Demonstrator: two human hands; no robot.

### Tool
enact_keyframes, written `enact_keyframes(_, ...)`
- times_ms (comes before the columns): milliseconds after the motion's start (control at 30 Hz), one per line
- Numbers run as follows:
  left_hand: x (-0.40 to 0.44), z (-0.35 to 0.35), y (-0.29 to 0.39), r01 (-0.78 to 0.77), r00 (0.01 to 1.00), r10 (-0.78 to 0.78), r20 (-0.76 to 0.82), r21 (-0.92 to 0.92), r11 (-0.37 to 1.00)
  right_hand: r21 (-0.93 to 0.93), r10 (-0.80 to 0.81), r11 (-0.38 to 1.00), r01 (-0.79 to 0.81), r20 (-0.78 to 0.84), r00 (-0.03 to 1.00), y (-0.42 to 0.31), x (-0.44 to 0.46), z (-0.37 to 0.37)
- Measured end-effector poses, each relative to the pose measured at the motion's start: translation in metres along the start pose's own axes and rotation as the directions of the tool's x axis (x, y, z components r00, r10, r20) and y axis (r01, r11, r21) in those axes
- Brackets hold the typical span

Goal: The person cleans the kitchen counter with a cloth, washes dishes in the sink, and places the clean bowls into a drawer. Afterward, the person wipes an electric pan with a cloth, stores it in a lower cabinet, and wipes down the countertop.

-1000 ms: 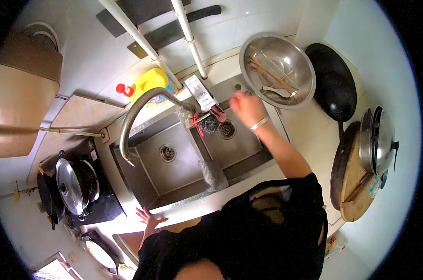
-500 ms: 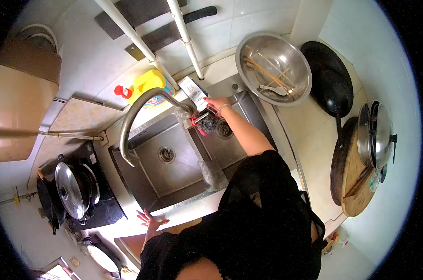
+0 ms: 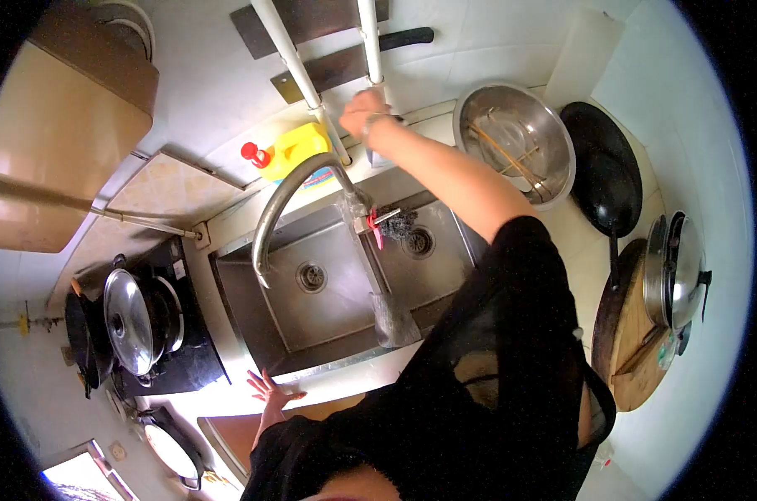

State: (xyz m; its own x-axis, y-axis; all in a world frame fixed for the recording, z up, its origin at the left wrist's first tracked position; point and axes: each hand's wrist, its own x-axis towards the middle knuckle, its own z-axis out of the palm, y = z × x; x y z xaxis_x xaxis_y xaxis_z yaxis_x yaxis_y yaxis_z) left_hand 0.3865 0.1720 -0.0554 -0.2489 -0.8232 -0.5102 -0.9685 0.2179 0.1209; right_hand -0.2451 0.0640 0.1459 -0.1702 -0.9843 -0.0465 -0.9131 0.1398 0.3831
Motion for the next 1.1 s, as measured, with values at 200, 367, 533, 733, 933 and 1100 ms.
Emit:
enact_keyframes(200,0.002,-0.013,0.010,0.067,0.994,-0.070,0.086,0.039,0.997,-0.211,-0.026,0.977,0.009,-0.076,0.997,-0.008,0.035,0.034)
enact_keyframes(367,0.002,0.004,-0.003,-0.006,1.000,0.006,0.005,0.001,1.000,-0.009,0.010,1.000,-0.015,-0.417,0.909,0.002,0.006,0.037)
enact_keyframes(533,0.002,0.002,-0.003,-0.031,0.999,0.031,-0.032,0.004,1.000,0.249,0.226,0.964,-0.091,-0.592,0.773,0.000,-0.029,0.045)
enact_keyframes(733,0.007,0.012,-0.013,-0.008,1.000,0.008,-0.013,0.002,1.000,0.843,0.590,0.047,-0.536,0.410,0.696,-0.013,-0.055,0.096)
enact_keyframes(933,0.003,0.006,-0.005,0.011,0.999,-0.013,-0.038,-0.054,0.998,0.545,0.298,-0.581,-0.604,0.833,0.466,-0.035,-0.005,0.136)
enact_keyframes(1100,0.005,0.005,-0.009,-0.061,0.997,0.062,-0.042,0.008,0.998,0.617,0.358,-0.542,-0.570,0.783,0.508,-0.045,0.018,0.168)
